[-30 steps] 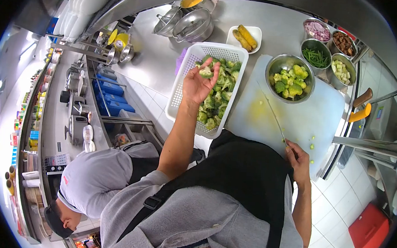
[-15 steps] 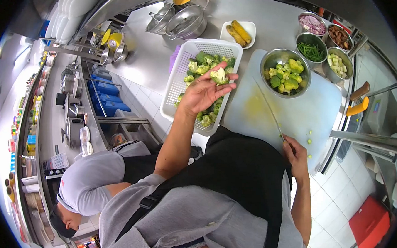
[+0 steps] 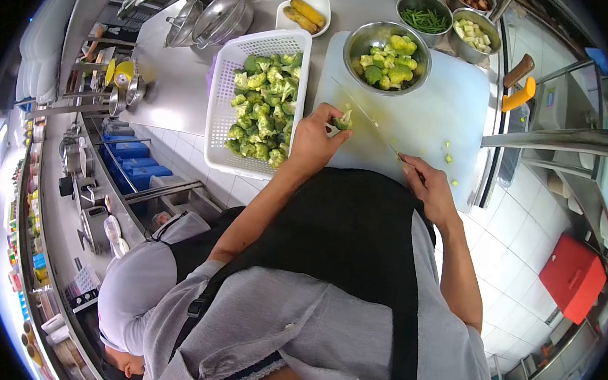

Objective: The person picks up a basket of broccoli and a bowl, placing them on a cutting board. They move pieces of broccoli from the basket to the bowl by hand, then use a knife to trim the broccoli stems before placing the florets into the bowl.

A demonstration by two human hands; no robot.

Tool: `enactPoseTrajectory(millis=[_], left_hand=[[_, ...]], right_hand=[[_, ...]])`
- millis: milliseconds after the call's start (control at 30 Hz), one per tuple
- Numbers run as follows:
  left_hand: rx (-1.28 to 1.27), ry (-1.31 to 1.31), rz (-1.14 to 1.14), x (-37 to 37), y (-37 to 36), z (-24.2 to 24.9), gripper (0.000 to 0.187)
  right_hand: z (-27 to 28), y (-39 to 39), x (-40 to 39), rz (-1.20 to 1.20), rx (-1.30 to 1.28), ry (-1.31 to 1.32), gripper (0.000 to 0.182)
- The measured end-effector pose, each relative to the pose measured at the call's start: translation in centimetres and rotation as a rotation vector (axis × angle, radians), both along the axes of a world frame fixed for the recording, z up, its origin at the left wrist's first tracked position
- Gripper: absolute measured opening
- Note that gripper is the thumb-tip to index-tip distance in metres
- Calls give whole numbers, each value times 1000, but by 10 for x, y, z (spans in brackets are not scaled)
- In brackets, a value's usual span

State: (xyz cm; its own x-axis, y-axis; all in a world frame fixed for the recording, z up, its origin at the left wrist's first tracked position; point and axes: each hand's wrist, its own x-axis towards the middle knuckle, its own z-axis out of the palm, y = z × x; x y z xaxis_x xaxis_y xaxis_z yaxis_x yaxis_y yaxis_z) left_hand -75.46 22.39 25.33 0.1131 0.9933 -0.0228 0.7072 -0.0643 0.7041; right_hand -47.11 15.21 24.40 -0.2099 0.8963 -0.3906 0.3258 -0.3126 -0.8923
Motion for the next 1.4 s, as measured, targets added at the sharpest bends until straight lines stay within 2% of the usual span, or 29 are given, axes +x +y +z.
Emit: enactPoseTrajectory(millis=[200, 400, 767, 900, 1033, 1133, 1200, 1300, 1333, 1400], left_hand=[[245, 119, -147, -5, -1, -31, 37], [91, 69, -79, -1, -2, -25, 37], [59, -47, -107, -3, -1, -32, 34], [97, 27, -180, -7, -1, -18, 31], [262, -37, -53, -21, 16, 23, 30], [493, 64, 141, -69, 59, 39, 30], [476, 113, 340, -102, 89, 38, 42], [464, 306, 362, -138, 117, 13, 46], [492, 403, 284, -144, 123, 3, 50], [383, 528, 228, -145, 125, -15, 50]], right_hand=[[4, -1, -2, 9, -22, -8, 35], [9, 2, 3, 79, -22, -43, 34], [19, 8, -3, 170, 19, -144, 30], [14, 15, -5, 155, -28, -58, 31], [6, 15, 3, 139, -100, -11, 34], [6, 14, 3, 131, -97, 20, 33], [6, 13, 3, 123, -94, 44, 33], [-1, 10, 4, 76, -130, 83, 32], [-4, 11, 5, 91, -114, 75, 32], [-7, 13, 7, 119, -84, 60, 31]])
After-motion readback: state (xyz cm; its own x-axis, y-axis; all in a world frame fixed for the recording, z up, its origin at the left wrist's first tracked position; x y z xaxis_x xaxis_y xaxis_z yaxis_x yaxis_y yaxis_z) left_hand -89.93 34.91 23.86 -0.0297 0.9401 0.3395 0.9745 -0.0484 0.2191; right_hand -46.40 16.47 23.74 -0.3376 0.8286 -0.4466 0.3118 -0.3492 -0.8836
